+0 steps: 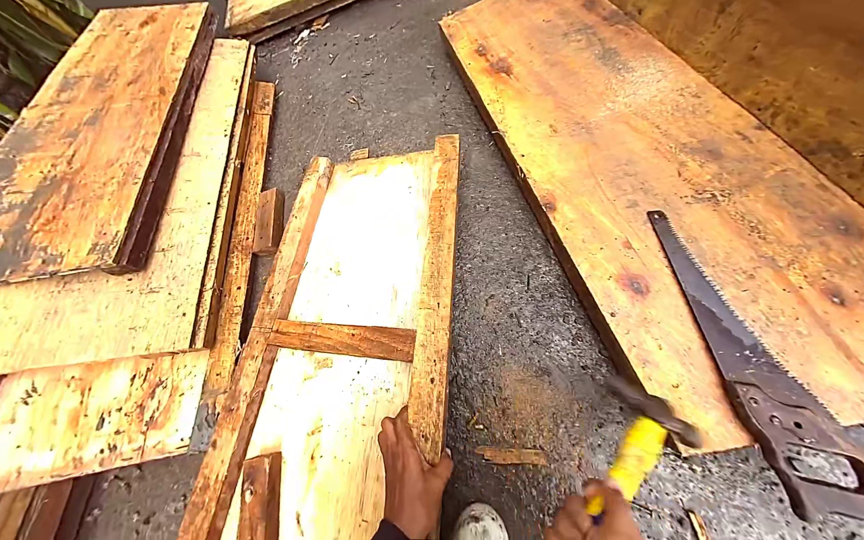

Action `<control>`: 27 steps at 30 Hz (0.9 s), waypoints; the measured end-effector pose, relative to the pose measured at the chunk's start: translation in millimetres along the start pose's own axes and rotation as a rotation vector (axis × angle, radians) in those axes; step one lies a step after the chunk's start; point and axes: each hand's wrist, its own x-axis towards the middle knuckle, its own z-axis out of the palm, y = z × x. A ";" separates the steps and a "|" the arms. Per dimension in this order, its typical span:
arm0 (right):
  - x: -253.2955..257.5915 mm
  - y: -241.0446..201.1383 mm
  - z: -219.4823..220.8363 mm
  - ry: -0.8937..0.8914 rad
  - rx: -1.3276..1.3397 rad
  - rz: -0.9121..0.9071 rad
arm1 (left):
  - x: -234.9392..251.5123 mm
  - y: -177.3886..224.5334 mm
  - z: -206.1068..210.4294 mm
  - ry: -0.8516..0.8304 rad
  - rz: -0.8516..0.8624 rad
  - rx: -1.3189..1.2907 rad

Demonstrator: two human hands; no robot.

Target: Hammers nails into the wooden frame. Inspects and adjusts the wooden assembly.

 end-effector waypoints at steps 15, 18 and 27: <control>9.3 -6.0 34.6 0.075 0.094 -0.089 | -0.4 6.5 -2.4 -0.004 -0.013 -0.004; -10.8 35.3 74.9 -0.134 -0.243 0.183 | 1.5 7.6 -6.9 0.000 -0.006 -0.008; 13.2 -8.9 40.7 0.030 0.049 -0.005 | 2.2 7.5 -3.4 -0.003 -0.016 -0.005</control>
